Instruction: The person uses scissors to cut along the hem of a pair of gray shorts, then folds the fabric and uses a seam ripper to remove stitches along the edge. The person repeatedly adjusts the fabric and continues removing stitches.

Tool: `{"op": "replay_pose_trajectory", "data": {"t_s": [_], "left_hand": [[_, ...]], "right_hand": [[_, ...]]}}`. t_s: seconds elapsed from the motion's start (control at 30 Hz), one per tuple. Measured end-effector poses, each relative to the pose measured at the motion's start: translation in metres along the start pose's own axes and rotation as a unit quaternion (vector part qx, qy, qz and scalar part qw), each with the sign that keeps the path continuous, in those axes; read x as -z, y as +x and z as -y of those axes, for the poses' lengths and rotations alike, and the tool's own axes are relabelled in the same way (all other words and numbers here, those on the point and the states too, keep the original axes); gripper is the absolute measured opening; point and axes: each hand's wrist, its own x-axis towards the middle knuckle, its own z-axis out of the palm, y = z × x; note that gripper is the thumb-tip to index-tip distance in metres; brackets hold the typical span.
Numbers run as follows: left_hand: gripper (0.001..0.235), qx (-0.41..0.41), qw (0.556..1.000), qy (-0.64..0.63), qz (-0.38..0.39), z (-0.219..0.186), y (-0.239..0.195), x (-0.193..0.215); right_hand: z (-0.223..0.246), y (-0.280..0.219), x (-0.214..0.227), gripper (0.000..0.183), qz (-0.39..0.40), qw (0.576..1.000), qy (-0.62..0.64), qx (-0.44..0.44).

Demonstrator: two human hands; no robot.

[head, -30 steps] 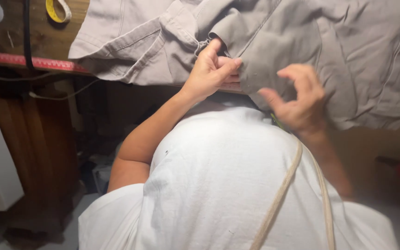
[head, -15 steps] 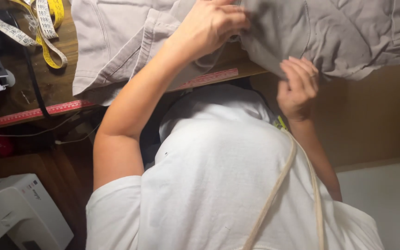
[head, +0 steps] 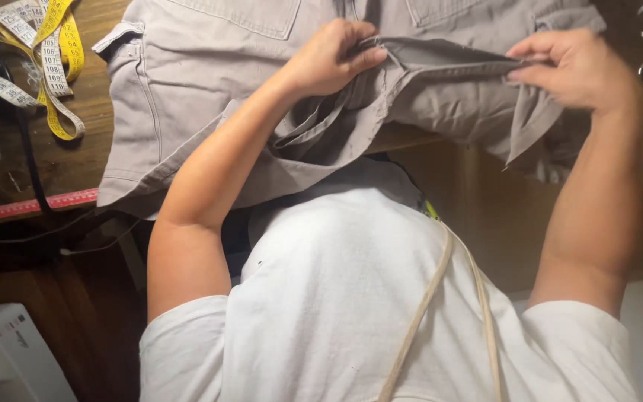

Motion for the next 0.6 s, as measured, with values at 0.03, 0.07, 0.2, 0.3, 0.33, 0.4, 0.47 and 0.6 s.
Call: {"op": "replay_pose_trajectory", "data": {"t_s": [0.03, 0.07, 0.2, 0.3, 0.33, 0.4, 0.47, 0.6], "left_hand": [[0.036, -0.002, 1.000, -0.026, -0.002, -0.005, -0.007, 0.001], [0.033, -0.001, 0.999, -0.053, -0.003, -0.009, -0.017, 0.000], [0.028, -0.047, 0.997, -0.053, -0.014, -0.030, -0.055, 0.006], [0.018, -0.150, 0.986, -0.065, 0.038, -0.061, -0.086, 0.022], [0.021, -0.081, 0.982, -0.093, 0.141, -0.070, -0.096, 0.029], [0.029, -0.015, 0.963, -0.122, 0.241, -0.078, -0.105, 0.040], [0.045, 0.034, 0.992, -0.098, 0.068, -0.079, -0.100, 0.052], [0.082, -0.111, 0.914, 0.356, -0.157, -0.028, -0.056, 0.003]], "right_hand": [[0.015, -0.005, -0.002, 0.029, 0.009, 0.999, -0.031, -0.034], [0.028, -0.010, -0.007, 0.029, 0.021, 0.996, -0.062, -0.069], [0.056, -0.044, -0.012, 0.036, 0.047, 0.989, -0.138, 0.007], [0.077, -0.070, -0.011, 0.051, 0.164, 0.985, -0.058, 0.004], [0.081, -0.075, -0.008, 0.059, 0.252, 0.965, -0.047, 0.047], [0.081, -0.073, -0.008, 0.066, 0.339, 0.936, -0.040, 0.087], [0.076, -0.058, -0.015, 0.044, -0.037, 0.966, -0.190, 0.173], [0.041, -0.004, -0.052, 0.091, -0.225, 0.911, -0.328, 0.110]]}}
